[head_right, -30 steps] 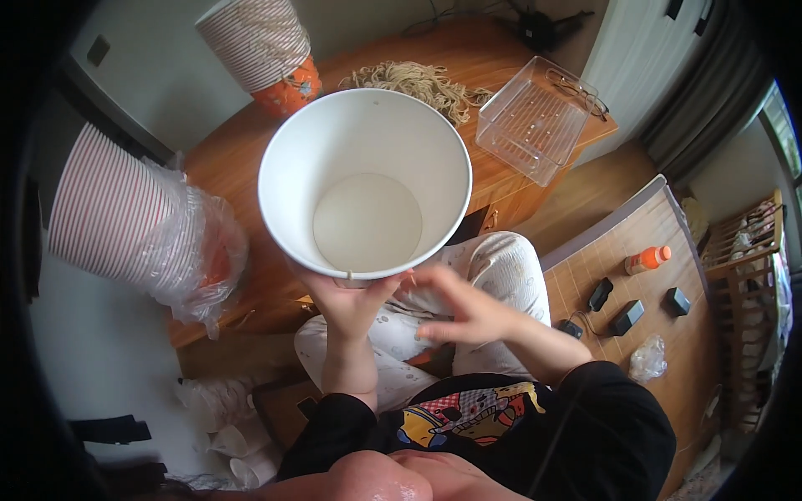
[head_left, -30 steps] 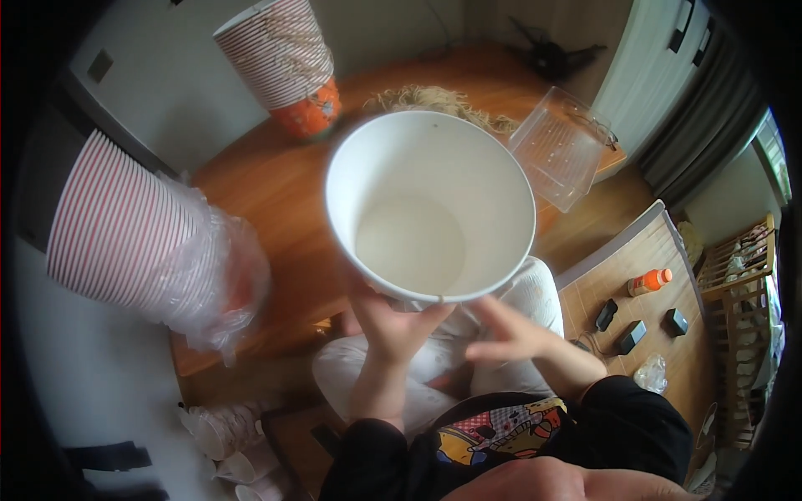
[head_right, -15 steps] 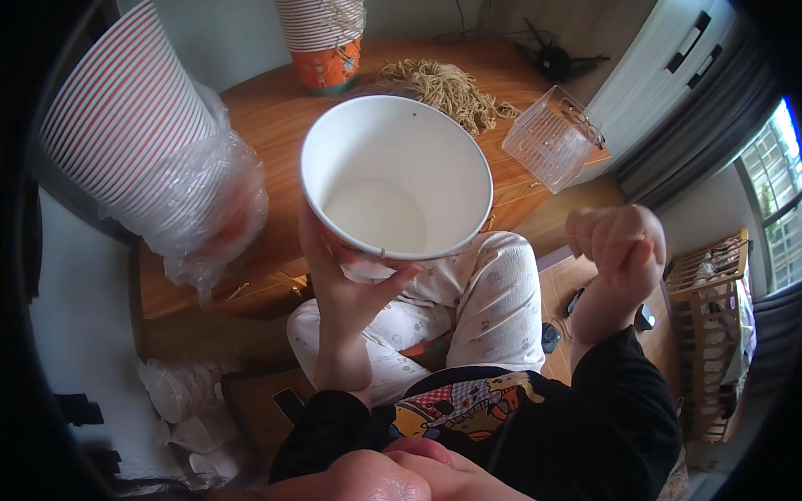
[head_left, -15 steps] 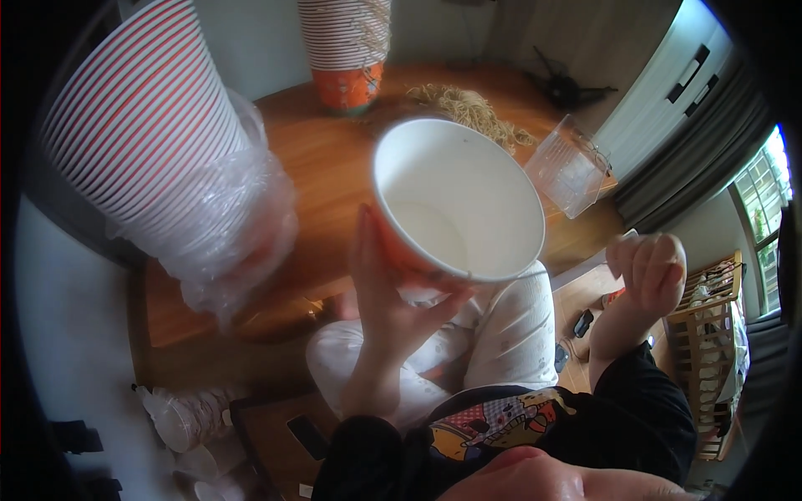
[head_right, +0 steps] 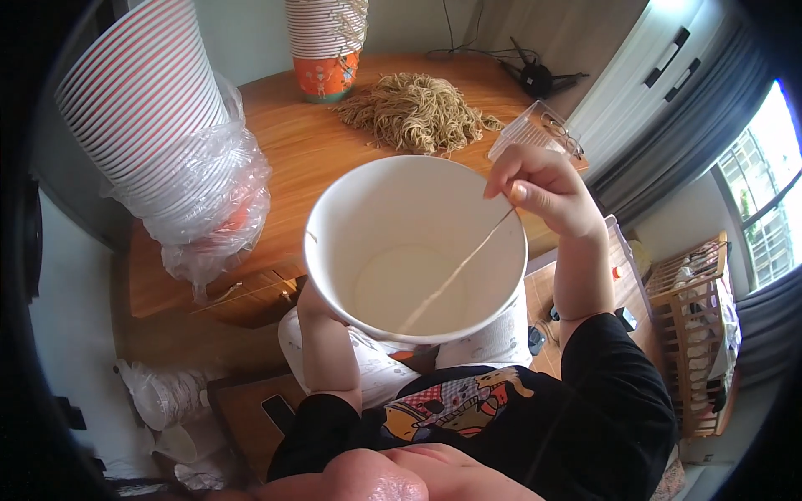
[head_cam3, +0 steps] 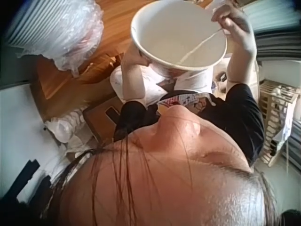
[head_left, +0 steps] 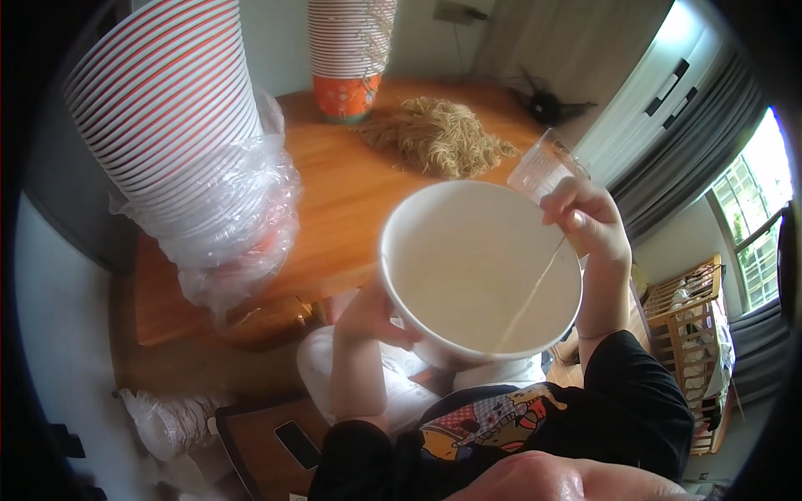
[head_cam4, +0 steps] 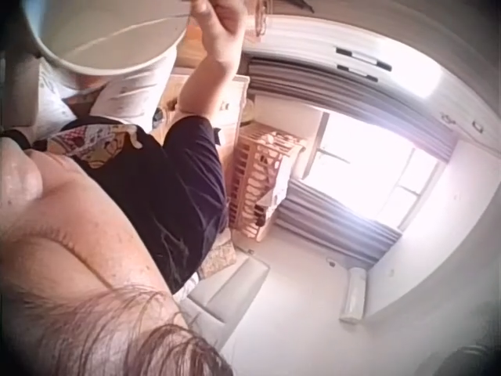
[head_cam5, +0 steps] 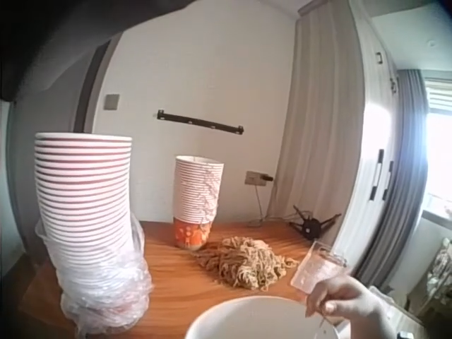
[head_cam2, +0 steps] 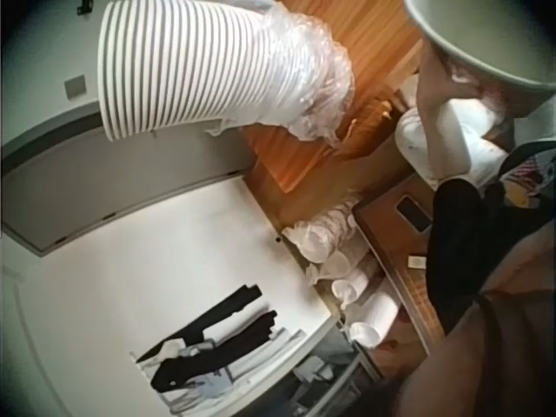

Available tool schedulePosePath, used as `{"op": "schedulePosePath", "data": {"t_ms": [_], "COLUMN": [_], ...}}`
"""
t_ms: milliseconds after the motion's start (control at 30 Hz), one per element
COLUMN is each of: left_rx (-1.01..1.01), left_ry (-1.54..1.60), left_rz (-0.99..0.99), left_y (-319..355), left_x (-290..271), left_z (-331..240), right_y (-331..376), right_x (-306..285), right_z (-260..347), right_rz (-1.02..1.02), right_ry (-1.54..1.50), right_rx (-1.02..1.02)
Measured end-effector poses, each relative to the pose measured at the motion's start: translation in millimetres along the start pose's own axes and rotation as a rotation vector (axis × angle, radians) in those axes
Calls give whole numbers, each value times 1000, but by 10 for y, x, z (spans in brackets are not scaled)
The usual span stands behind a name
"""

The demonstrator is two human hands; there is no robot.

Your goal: Attaching a string to a paper bucket for packaging and organization.

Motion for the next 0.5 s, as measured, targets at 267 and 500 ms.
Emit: {"op": "schedulePosePath", "data": {"t_ms": [267, 500], "left_rx": [161, 633], "left_ry": [189, -431], "left_rz": [-231, -722], "left_y": [-59, 108], "left_x": [-324, -392], "left_z": [103, -688], "right_y": [104, 50], "right_x": [177, 322], "right_z": [-175, -197], "right_rz": [263, -223], "right_ry": [-277, 344], "right_rx": [-76, -18]}}
Point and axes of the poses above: each hand's wrist, its own y-axis away from the middle knuckle, its own x-axis out of the palm, z = x × y, the point moved 6 cm from there along -y, towards the middle knuckle, and after that the axes turned 2 degrees about -z, right-handed, at the moved point
